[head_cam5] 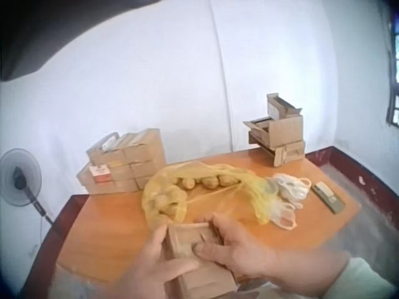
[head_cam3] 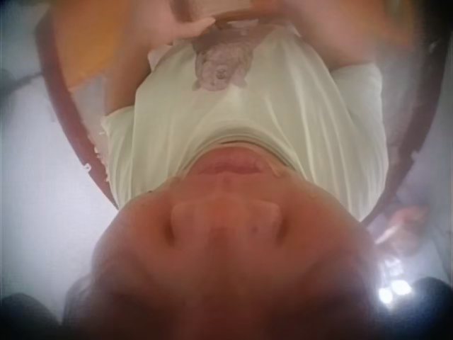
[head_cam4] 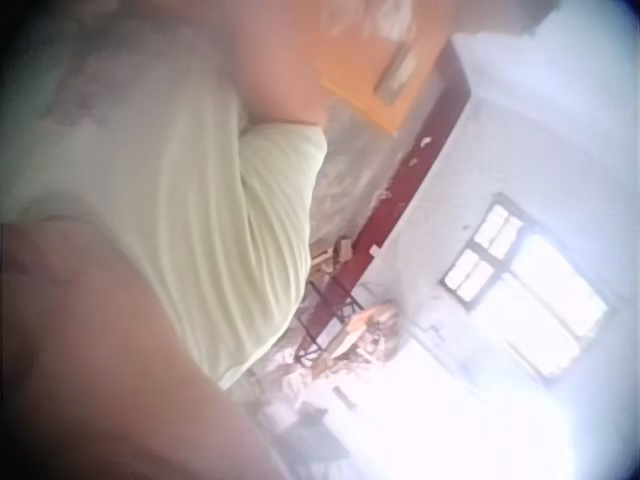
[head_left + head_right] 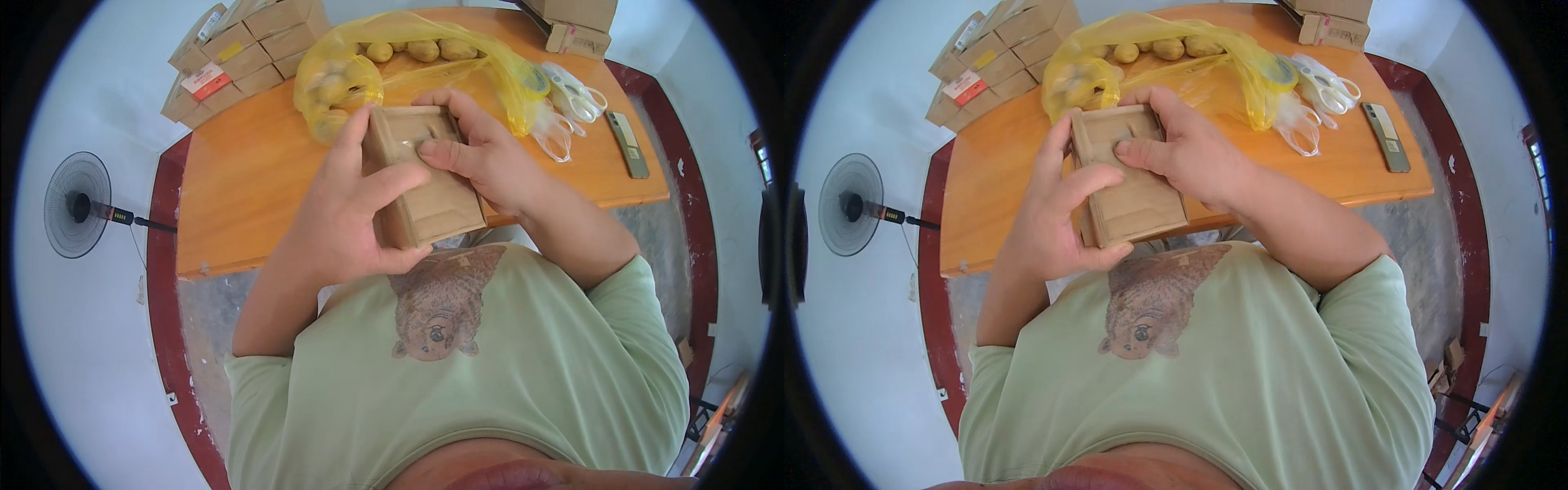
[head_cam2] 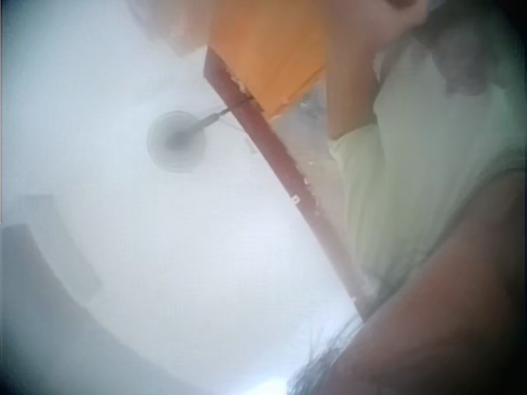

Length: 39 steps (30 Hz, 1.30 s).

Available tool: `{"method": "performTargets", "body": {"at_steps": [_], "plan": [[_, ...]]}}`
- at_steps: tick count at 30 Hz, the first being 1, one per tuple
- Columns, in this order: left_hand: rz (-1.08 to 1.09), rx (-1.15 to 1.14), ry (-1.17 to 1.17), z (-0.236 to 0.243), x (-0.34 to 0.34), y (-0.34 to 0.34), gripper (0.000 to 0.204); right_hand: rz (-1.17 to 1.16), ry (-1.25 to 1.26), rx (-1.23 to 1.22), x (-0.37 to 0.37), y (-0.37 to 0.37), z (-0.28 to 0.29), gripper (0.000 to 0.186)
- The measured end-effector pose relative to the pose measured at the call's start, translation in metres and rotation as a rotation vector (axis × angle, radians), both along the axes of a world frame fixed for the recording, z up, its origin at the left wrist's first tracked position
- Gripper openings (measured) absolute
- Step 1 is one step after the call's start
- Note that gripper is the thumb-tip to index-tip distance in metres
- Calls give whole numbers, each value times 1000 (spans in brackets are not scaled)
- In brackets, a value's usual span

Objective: The person tapes a small cardboard box with clear packing tape, then uses yellow tape to reinforce the seams. They rotate the box to apply tape on multiple sides and press the tape down to secure it.

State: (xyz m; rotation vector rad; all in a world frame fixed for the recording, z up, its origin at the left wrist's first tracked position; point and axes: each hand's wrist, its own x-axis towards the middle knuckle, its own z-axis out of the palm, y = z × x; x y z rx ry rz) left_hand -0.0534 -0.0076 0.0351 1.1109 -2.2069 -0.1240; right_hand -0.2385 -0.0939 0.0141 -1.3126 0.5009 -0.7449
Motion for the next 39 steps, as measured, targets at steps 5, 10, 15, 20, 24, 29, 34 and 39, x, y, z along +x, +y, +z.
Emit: {"method": "performTargets", "body": {"at_steps": [5, 10, 15, 20, 24, 29, 34, 39], "plan": [[21, 22, 40, -4, 7, 5, 62, 49, 77, -2, -2, -6, 12, 39], [42, 2, 27, -6, 6, 7, 63, -35, 150, -105, 12, -5, 13, 40], [6, -38, 19, -9, 9, 5, 64, -71, 189, -168, 14, -5, 12, 41], [7, -36, 32, -9, 10, 3, 65, -34, 237, -93, 11, -12, 15, 39], [10, -52, 44, -9, 9, 3, 65, 4, 245, -250, 10, -17, 17, 35], [26, -53, 27, -7, 6, 2, 66, -67, 254, -428, 13, -15, 9, 37], [19, -33, 56, -10, 7, -3, 67, 55, 257, -142, 4, -18, 22, 43], [0, -49, 50, -11, 6, -4, 66, 51, 228, -324, 2, -16, 13, 45]]}}
